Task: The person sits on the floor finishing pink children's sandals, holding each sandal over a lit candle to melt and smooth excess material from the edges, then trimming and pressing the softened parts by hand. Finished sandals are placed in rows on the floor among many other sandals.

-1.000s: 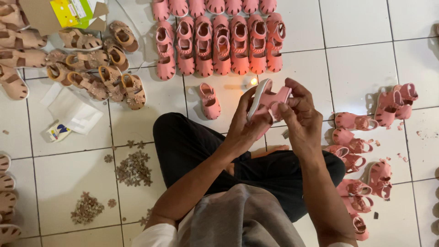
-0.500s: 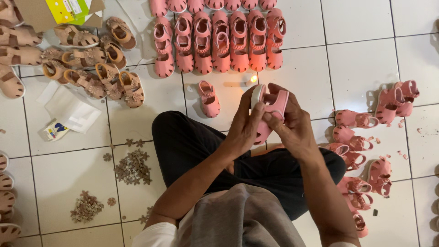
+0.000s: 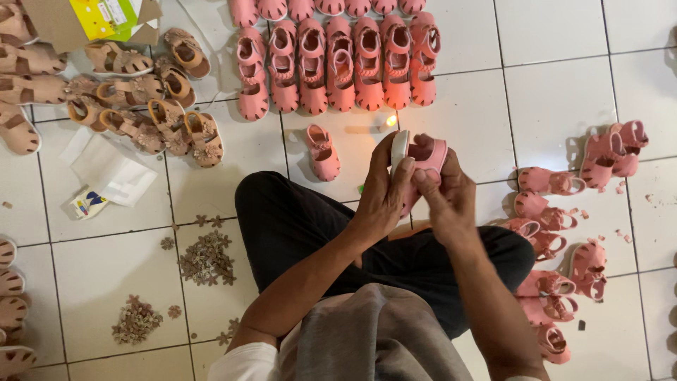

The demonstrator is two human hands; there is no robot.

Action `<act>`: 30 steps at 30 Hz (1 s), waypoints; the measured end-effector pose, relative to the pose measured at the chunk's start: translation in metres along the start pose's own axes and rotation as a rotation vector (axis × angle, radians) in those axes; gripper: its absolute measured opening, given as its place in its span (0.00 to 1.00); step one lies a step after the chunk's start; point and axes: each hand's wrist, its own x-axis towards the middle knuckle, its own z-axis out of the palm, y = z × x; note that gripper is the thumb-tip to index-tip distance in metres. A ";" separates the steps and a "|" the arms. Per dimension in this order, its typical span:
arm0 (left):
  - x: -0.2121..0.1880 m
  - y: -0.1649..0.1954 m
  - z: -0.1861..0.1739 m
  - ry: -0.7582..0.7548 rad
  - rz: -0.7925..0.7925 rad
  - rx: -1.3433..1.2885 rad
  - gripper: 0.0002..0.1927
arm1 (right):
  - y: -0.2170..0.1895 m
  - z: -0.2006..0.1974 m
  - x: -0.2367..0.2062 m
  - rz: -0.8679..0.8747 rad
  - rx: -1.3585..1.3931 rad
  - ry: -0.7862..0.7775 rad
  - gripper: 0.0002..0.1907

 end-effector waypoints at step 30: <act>-0.001 -0.004 -0.029 -0.809 -0.862 -1.026 0.53 | -0.073 -0.046 0.029 -0.277 -0.589 -0.709 0.27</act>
